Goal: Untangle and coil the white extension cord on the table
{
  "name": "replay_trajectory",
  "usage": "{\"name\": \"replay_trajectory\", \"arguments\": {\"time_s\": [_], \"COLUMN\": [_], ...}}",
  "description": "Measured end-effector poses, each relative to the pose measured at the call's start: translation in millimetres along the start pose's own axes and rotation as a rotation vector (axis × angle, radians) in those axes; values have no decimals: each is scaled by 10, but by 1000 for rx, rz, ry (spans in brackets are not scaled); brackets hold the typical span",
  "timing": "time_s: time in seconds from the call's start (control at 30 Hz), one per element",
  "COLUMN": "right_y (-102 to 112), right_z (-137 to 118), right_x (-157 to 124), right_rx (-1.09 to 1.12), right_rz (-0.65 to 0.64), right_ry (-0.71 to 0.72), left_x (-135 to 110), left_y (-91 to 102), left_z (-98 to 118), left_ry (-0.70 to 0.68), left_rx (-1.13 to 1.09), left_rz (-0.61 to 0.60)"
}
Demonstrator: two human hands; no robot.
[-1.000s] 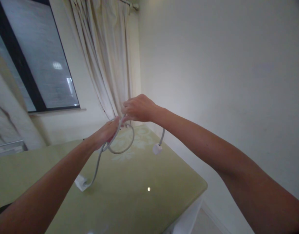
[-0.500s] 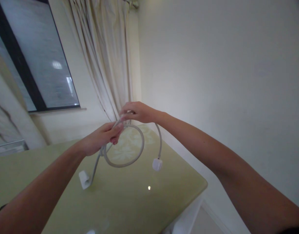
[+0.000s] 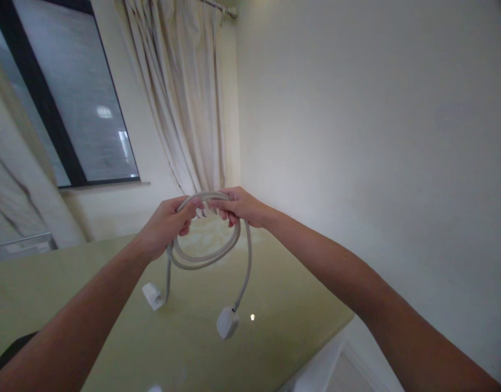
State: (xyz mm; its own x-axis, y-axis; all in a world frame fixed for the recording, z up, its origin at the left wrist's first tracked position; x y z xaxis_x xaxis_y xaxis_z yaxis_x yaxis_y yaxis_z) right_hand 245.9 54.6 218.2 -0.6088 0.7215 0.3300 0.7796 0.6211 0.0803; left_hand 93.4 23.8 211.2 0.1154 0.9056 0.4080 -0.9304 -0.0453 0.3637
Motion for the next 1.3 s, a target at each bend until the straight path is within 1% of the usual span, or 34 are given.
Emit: {"name": "replay_trajectory", "arguments": {"time_s": [0.1,0.17,0.27,0.37,0.43,0.5,0.53,0.63,0.67,0.7,0.77,0.87,0.93,1.0,1.03,1.1,1.17,1.2,1.23,1.3], "right_y": [141,214,238,226,234,265,291,412,467,529,683,951,1102,1195,1212,1183,1078,1003,917,718], "right_z": [49,64,48,-17,-68,-133,-175,-354,-424,-492,-609,-690,-691,-674,-662,-616,-520,-452,-373,-209], "right_x": [14,13,8,3,1,-1,-4,-36,-54,-76,-127,-222,-297,-380,-421,-486,-508,-503,-492,-461], "right_rx": [217,354,486,511,485,455,443,422,412,398,358,305,277,232,203,146,121,120,121,115], "right_rz": [170,246,266,258,269,296,313,377,398,418,467,562,631,707,744,801,826,830,830,825], "right_ry": [4,20,54,98,110,118,126,184,205,221,232,212,222,274,314,395,445,454,454,447], "left_x": [-120,-225,-381,-500,-552,-588,-605,-672,-704,-738,-808,-903,-940,-964,-982,-1046,-1123,-1145,-1156,-1153], "left_y": [-129,-202,-320,-423,-449,-480,-515,-682,-732,-760,-744,-592,-481,-425,-430,-532,-719,-806,-880,-1040], "left_z": [-229,-423,-653,-737,-777,-870,-940,-1206,-1299,-1384,-1518,-1624,-1650,-1642,-1626,-1545,-1359,-1236,-1123,-936], "left_ry": [107,167,204,164,123,105,105,90,75,60,33,40,92,187,256,417,553,584,606,647], "left_rx": [-262,-404,-534,-573,-521,-415,-347,-88,4,81,167,156,112,5,-97,-398,-744,-880,-972,-1065], "left_rz": [-69,-66,-69,-94,-80,-67,-81,-177,-198,-193,-120,35,87,79,59,0,-44,-37,-3,73]}}
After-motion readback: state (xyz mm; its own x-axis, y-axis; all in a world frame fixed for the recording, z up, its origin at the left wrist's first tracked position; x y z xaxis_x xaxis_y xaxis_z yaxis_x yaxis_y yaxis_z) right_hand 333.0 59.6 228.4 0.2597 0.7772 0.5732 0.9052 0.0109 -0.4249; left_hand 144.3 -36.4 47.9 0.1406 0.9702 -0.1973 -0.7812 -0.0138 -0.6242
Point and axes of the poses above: each hand's wrist, its own x-axis towards the middle knuckle, its own y-axis out of the back of the hand, z = x × y, the point moved 8 cm from there along x, towards the middle knuckle, and after that the axes turned 12 degrees about x, right-handed, at the moved point
